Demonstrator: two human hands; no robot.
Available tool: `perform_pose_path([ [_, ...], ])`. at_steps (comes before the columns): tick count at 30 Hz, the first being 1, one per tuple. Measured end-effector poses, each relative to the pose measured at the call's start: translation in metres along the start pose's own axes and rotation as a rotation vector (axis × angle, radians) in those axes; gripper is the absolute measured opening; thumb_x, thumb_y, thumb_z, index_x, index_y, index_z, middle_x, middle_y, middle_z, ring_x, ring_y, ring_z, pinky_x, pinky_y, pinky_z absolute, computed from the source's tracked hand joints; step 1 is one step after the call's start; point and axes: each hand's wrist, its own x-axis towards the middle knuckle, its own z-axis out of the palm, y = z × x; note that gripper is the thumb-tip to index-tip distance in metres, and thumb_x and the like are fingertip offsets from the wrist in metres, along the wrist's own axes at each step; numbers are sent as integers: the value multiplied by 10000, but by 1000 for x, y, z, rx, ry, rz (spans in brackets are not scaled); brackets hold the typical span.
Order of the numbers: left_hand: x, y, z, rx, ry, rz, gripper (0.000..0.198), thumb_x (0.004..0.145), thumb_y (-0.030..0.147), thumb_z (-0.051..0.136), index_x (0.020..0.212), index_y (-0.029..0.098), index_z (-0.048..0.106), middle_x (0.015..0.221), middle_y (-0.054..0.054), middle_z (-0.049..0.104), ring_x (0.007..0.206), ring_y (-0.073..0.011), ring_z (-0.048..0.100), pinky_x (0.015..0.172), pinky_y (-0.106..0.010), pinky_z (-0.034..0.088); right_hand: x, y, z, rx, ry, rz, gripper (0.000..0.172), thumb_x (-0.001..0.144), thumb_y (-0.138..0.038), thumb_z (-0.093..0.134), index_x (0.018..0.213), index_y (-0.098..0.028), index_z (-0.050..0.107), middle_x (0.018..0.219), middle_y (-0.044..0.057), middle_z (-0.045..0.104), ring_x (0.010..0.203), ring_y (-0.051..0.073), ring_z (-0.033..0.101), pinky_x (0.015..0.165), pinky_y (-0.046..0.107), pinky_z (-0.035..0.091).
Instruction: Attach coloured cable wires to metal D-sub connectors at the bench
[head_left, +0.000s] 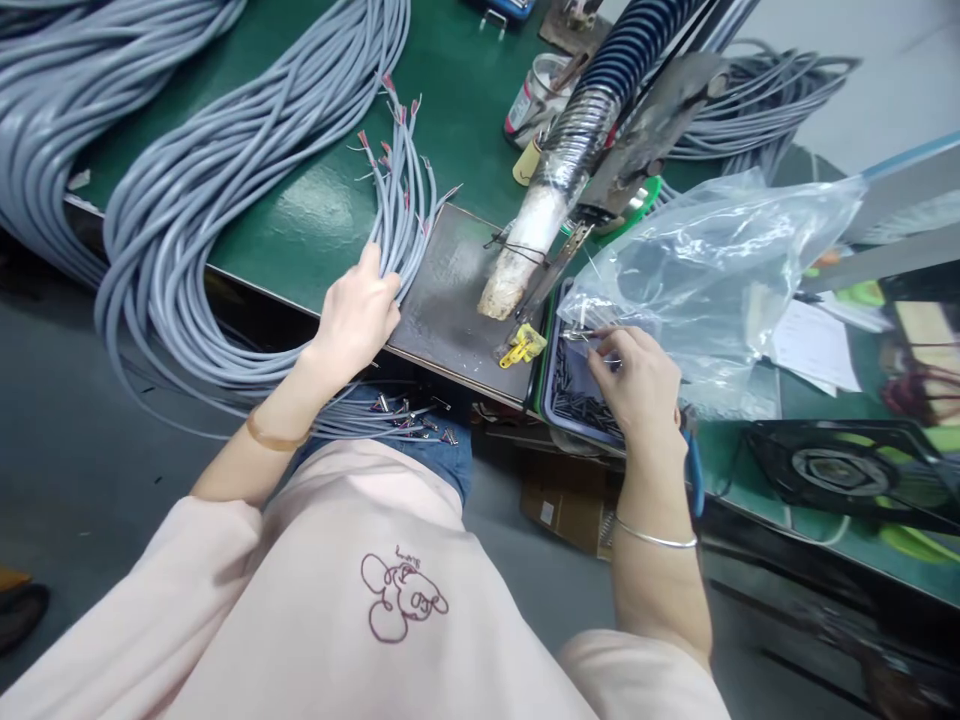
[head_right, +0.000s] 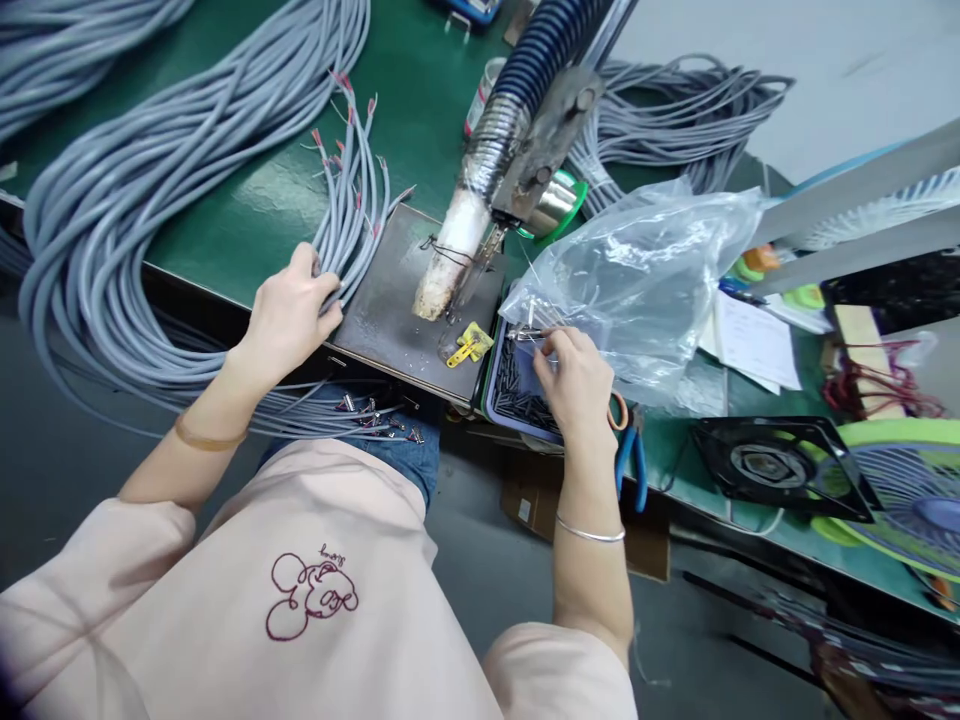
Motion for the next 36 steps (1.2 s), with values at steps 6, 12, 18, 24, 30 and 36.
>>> perform_pose_path([
  [6,-47,1,-13,34,45,84,154,875,190,588,890,177,741,1123,-130,640,877,-231,686,729,-348,555,-17,6,-13,31,39,68,160,840,-293,586,728,-264,475,868,38,708,719,195,631,676,335,481],
  [12,-60,-3,-11,-164,268,14,61,834,199,687,869,231,726,1036,-64,690,872,-209,677,766,-361,585,-24,-1,-24,-12,179,62,198,911,-336,585,743,-259,517,771,12,705,636,175,584,650,321,461],
  [18,-60,11,-30,-687,354,-251,170,763,85,728,822,222,649,801,33,705,741,-127,676,737,-288,595,-7,-5,-9,-125,32,-65,170,911,-258,588,748,-251,540,844,47,745,802,224,606,634,324,422],
  [24,-58,63,-38,-1159,-603,-47,61,784,194,746,832,160,760,663,-25,724,501,-81,575,439,-173,434,-5,-17,-10,-121,40,-54,217,906,-232,559,703,-252,486,701,31,644,704,202,575,599,315,395],
  [30,-60,93,25,-1445,-591,-506,262,774,363,789,857,124,722,524,51,557,371,-17,370,366,-149,249,-42,-56,-42,434,370,157,188,845,-272,732,736,-230,585,796,2,743,645,148,679,577,271,536],
  [36,-56,97,40,-1501,-345,-632,340,698,357,842,784,171,570,540,38,620,376,-46,461,352,-148,284,-65,-90,-33,921,300,185,281,805,-242,766,645,-214,537,689,3,706,617,169,718,402,208,444],
])
